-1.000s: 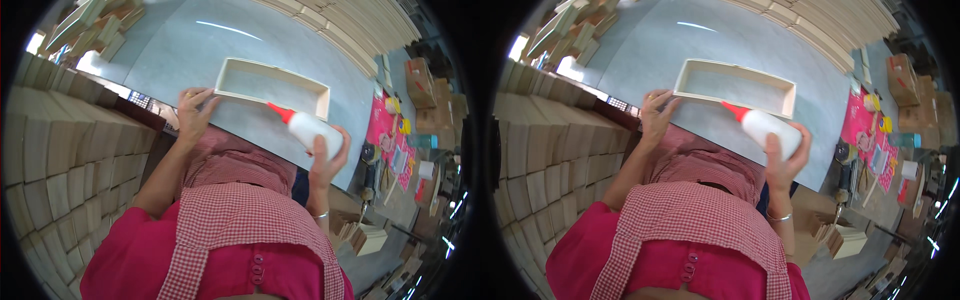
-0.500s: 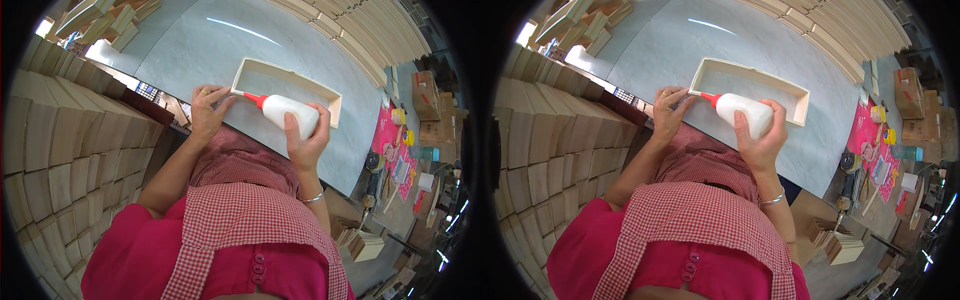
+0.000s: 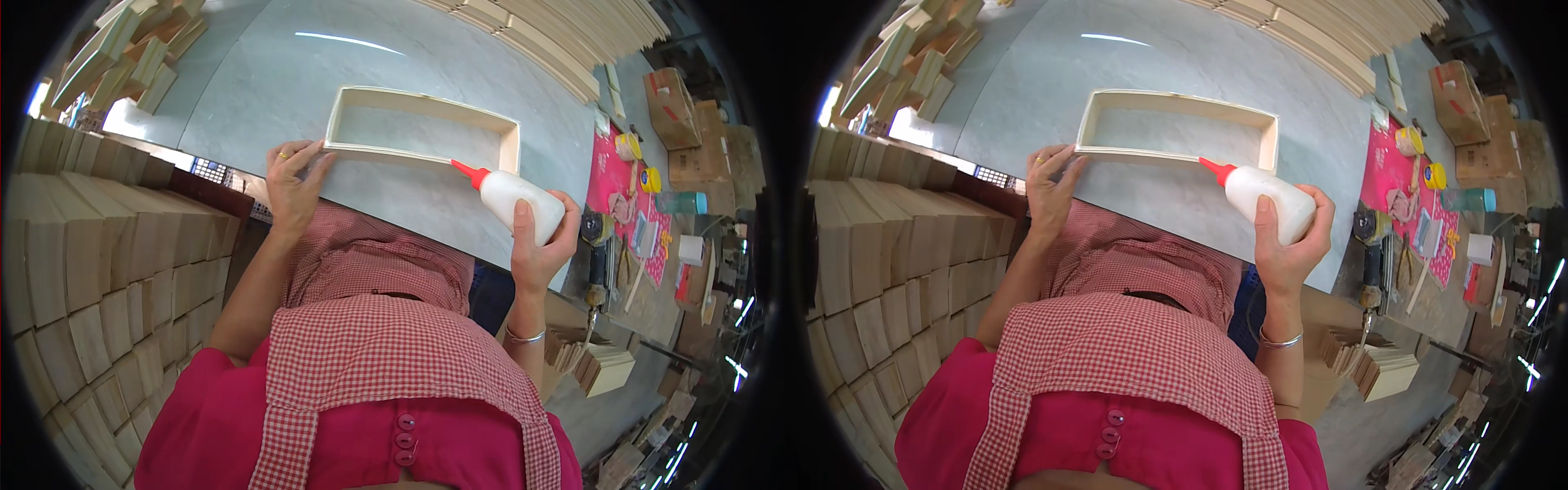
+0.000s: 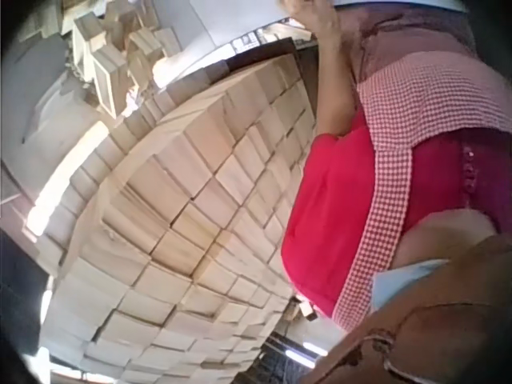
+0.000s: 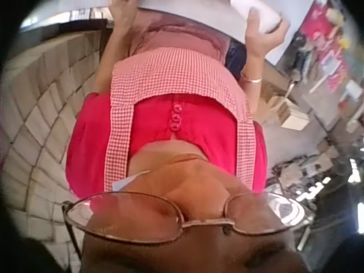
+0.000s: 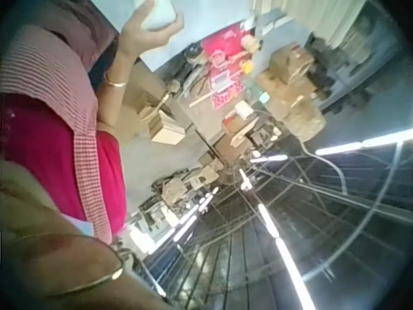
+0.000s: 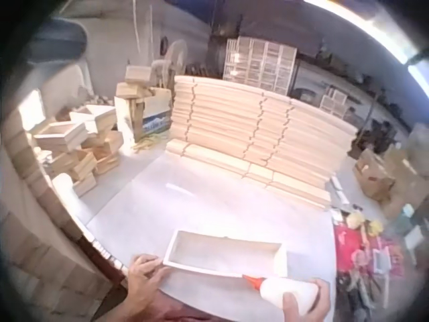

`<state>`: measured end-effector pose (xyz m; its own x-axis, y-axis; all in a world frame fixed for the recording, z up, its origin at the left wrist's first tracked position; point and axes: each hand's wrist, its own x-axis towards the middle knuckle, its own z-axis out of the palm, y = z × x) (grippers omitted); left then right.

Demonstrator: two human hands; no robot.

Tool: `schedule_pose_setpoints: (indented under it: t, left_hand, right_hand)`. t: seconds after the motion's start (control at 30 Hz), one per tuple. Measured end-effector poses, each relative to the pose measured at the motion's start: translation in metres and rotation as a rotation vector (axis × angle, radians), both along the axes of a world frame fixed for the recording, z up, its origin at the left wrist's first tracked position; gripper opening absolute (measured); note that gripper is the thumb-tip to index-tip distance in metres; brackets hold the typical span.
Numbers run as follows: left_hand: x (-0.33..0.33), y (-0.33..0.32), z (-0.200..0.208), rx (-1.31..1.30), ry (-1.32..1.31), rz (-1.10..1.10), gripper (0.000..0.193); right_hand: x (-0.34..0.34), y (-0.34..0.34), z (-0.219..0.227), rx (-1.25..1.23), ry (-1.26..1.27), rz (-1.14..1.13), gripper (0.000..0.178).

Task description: The person assembles small wooden boxes by applying glue to the edges of pre-cut wooden frames and attaching wooden panels. They use a pneumatic nail gun to secure the joints and a bottle of white glue for adhesion. The process involves repeated cycles of gluing, aligning, and nailing to construct the box structure.

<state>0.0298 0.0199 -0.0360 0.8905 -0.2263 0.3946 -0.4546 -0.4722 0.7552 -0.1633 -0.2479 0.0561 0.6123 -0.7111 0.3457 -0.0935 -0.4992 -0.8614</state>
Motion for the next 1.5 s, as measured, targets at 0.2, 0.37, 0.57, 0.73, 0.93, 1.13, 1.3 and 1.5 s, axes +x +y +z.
schedule_pose_setpoints:
  t: [0.2, 0.37, 0.57, 0.73, 0.93, 1.13, 1.3, 1.5]
  left_hand:
    - [0.001, 0.000, -0.002, 0.010, -0.029, -0.012, 0.030]
    - [0.001, 0.000, -0.002, 0.019, 0.010, -0.002, 0.030]
    - [0.001, 0.001, -0.004, 0.005, -0.001, -0.007, 0.028]
    - [0.003, 0.002, -0.008, 0.035, -0.022, -0.012, 0.025]
    - [0.004, 0.011, -0.017, 0.115, -0.055, -0.001, 0.028]
    - [0.011, 0.009, -0.023, 0.128, -0.058, -0.055, 0.033]
    - [0.016, 0.022, -0.025, 0.224, 0.071, -0.054, 0.036]
    - [0.018, 0.020, -0.012, -0.064, 0.300, 0.131, 0.034]
  right_hand:
    - [-0.027, -0.027, -0.001, -0.087, 0.011, -0.122, 0.048]
    - [-0.041, -0.042, 0.000, -0.110, 0.014, -0.202, 0.046]
    - [-0.048, -0.049, 0.001, -0.125, 0.006, -0.245, 0.046]
    - [-0.039, -0.055, -0.004, -0.295, -0.023, -0.308, 0.047]
    - [-0.018, -0.137, -0.038, -0.151, -0.266, -0.480, 0.050]
    - [0.006, -0.281, -0.047, -0.436, -0.032, -0.654, 0.046]
    - [0.020, -0.323, -0.045, -0.148, 0.642, -0.542, 0.044]
    - [-0.085, -0.181, -0.031, -0.398, -0.223, -0.711, 0.013]
